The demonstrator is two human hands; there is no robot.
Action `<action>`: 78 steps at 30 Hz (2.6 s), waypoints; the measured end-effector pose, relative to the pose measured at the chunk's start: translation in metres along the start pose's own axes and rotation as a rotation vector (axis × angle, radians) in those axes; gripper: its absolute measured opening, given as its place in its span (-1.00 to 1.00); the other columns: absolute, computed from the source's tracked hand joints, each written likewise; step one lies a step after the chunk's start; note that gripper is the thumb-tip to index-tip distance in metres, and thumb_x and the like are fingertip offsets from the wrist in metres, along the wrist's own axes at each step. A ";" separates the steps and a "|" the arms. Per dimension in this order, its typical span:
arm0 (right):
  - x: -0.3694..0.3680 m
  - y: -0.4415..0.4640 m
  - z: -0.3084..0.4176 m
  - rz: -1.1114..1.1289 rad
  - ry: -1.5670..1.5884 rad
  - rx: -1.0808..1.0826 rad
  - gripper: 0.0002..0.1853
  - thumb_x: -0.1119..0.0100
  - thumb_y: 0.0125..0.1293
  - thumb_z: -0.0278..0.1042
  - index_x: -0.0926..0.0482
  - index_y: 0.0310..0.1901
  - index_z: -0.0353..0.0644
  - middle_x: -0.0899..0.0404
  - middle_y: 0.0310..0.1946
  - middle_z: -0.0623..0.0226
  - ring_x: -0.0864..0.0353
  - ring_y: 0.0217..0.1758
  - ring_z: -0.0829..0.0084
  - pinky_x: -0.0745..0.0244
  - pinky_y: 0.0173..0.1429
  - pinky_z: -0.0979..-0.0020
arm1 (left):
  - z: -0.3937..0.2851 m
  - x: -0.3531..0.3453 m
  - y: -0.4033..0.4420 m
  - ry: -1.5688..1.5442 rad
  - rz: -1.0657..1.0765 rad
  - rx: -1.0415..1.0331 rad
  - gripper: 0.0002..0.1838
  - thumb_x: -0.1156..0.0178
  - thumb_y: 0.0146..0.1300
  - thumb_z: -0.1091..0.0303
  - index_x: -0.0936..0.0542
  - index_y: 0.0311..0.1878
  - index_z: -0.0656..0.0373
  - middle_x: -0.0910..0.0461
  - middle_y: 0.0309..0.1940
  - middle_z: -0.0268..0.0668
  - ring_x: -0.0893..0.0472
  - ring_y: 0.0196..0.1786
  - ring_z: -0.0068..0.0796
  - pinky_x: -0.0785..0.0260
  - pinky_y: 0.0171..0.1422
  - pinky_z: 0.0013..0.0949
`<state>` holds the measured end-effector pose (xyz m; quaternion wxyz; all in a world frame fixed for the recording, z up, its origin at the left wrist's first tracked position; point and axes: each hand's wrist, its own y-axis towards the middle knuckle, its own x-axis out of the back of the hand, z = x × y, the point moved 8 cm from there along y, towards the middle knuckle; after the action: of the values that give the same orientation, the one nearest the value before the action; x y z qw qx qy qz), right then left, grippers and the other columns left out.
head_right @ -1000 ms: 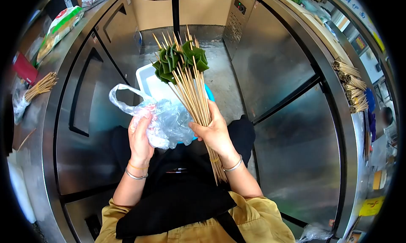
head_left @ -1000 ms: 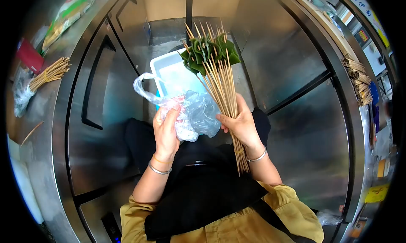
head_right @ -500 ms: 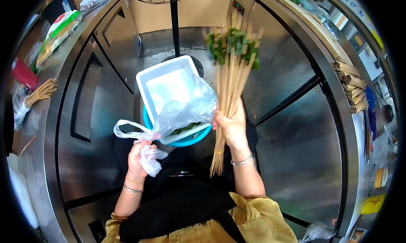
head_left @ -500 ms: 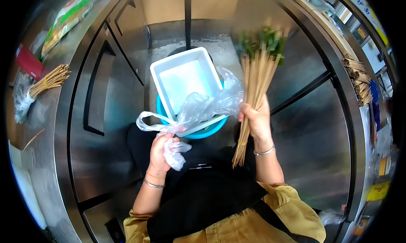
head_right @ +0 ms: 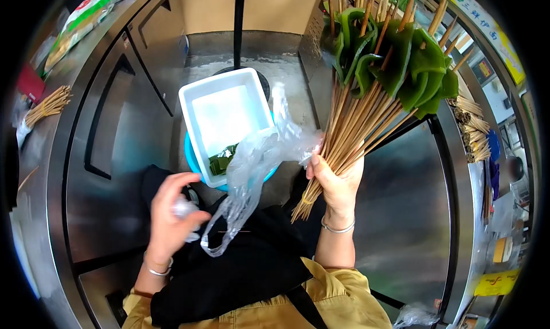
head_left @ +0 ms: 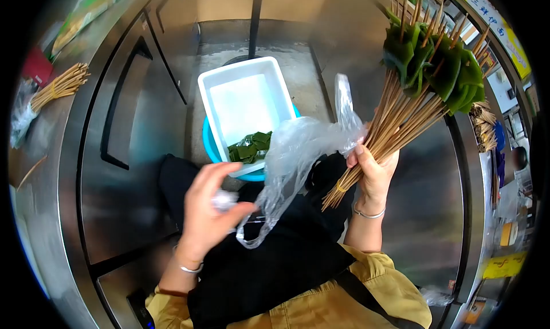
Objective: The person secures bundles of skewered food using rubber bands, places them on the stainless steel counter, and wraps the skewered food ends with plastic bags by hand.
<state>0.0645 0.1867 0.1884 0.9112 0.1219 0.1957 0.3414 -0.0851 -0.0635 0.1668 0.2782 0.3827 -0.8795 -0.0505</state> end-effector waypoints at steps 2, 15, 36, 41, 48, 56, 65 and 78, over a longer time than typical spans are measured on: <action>-0.009 -0.003 -0.001 0.033 0.049 -0.006 -0.66 -0.18 0.14 -0.68 -0.33 -0.06 -0.33 -0.47 -0.33 0.25 -0.49 -0.57 0.51 -0.45 -0.51 0.50 | -0.011 -0.033 0.005 0.197 0.093 -0.039 -0.27 -0.51 -0.14 0.05 -0.46 0.11 0.13 -0.56 -0.04 -0.15 -0.62 -0.05 -0.14 -0.49 -0.08 -0.23; 0.032 -0.007 -0.028 -0.009 -0.021 -0.034 -0.56 -0.11 0.15 -0.69 -0.24 0.05 -0.26 -0.45 -0.23 0.21 -0.49 -0.52 0.52 -0.46 -0.49 0.50 | 0.081 -0.033 -0.012 -1.280 -0.336 0.641 -0.68 -0.09 0.36 0.42 -0.40 0.16 0.11 -0.57 -0.21 -0.27 -0.58 -0.28 -0.51 -0.52 -0.20 -0.41; 0.061 0.003 -0.042 -0.126 -0.012 -0.051 -0.45 -0.05 0.17 -0.72 -0.17 0.21 -0.28 -0.47 0.04 -0.01 -0.45 -0.56 0.59 -0.46 -0.51 0.61 | 0.079 -0.066 0.011 -1.006 -0.101 0.503 -0.76 -0.17 0.22 0.68 -0.41 -0.18 0.11 -0.41 -0.30 -0.48 -0.45 -0.26 -0.71 -0.39 -0.18 -0.60; 0.021 -0.008 -0.042 0.192 0.112 -0.181 -0.27 -0.15 0.01 -0.62 -0.16 0.29 -0.33 -0.40 0.16 -0.19 -0.44 -0.62 0.54 -0.40 -0.59 0.59 | 0.066 -0.086 0.025 -0.922 -0.098 0.501 -0.86 -0.22 0.28 0.52 -0.43 -0.23 0.10 -0.40 -0.38 -0.53 -0.38 -0.34 -0.79 -0.29 -0.25 -0.64; -0.038 -0.032 -0.088 0.478 0.074 -0.490 -0.28 -0.10 0.02 -0.79 -0.22 0.28 -0.22 -0.56 -0.09 0.28 -0.54 -0.03 0.54 -0.47 -0.23 0.59 | 0.075 -0.086 0.036 -1.044 -0.238 0.537 -0.87 -0.20 0.34 0.31 -0.44 -0.26 0.06 -0.54 -0.30 -0.45 -0.43 -0.35 -0.75 -0.30 -0.26 -0.63; -0.051 -0.048 -0.103 0.537 0.071 -0.687 -0.40 -0.10 0.10 -0.73 -0.27 0.22 -0.17 -0.53 -0.28 0.34 -0.45 -0.51 0.66 -0.36 -0.51 0.61 | 0.102 -0.055 0.034 -1.228 -0.419 0.524 -0.88 -0.13 0.37 0.35 -0.49 -0.12 0.17 -0.57 -0.26 -0.35 -0.58 -0.22 -0.51 -0.48 -0.09 -0.42; -0.035 -0.032 -0.085 0.484 -0.350 -0.364 -0.36 -0.20 -0.01 -0.69 -0.32 0.20 -0.22 -0.53 -0.24 0.34 -0.52 -0.17 0.60 -0.48 -0.11 0.53 | 0.102 -0.021 0.048 -1.226 -0.449 0.321 -0.88 -0.09 0.39 0.38 -0.48 -0.09 0.20 -0.62 -0.08 -0.20 -0.61 -0.08 -0.44 -0.49 0.03 -0.38; -0.006 -0.065 -0.090 0.700 -0.851 -0.381 -0.27 -0.22 -0.08 -0.58 -0.31 0.24 -0.08 -0.58 -0.09 0.01 -0.57 0.02 0.02 -0.51 0.03 0.24 | 0.113 0.002 0.056 -0.996 -0.273 0.358 -0.89 -0.10 0.40 0.34 -0.47 -0.16 0.15 -0.62 -0.20 -0.32 -0.53 -0.28 -0.66 -0.43 -0.15 -0.54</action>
<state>0.0577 0.1427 0.0871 0.7485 0.1396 -0.3046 0.5722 -0.1819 -0.0393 0.0901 -0.2504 0.4648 -0.8420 -0.1109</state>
